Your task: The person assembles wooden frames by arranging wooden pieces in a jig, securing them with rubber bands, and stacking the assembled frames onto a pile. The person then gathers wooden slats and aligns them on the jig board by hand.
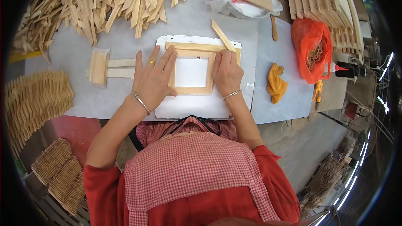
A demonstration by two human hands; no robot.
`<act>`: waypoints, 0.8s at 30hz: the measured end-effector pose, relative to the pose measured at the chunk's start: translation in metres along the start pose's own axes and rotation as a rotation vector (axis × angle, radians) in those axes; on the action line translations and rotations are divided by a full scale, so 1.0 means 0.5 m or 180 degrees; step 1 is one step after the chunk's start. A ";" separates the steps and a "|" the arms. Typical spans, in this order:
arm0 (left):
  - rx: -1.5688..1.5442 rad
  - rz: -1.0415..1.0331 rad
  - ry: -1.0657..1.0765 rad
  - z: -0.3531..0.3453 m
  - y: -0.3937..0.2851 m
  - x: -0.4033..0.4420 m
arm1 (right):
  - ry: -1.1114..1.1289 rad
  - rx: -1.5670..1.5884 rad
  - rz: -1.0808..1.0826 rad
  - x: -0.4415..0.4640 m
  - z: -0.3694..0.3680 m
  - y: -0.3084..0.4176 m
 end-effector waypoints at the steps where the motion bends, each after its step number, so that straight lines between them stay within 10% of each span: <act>1: -0.0044 -0.0016 -0.0030 0.000 0.001 0.000 | 0.0006 0.0005 0.0000 0.004 -0.002 0.000; 10: -0.0170 -0.0114 -0.0176 -0.004 0.011 -0.003 | 0.0893 0.2057 -0.1556 0.033 0.016 -0.040; 24: -0.0705 -0.0787 -0.0792 -0.044 0.044 -0.035 | 0.0770 -0.0115 0.1552 0.006 0.054 0.018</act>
Point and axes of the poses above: each hand's wrist, its own x-axis towards the middle knuckle, its own z-axis out of the back of the hand, y = z × x, the point moved 2 cm from there along x, towards the middle knuckle, and after that the axes turned 7 degrees about z, right-handed, at the moved point
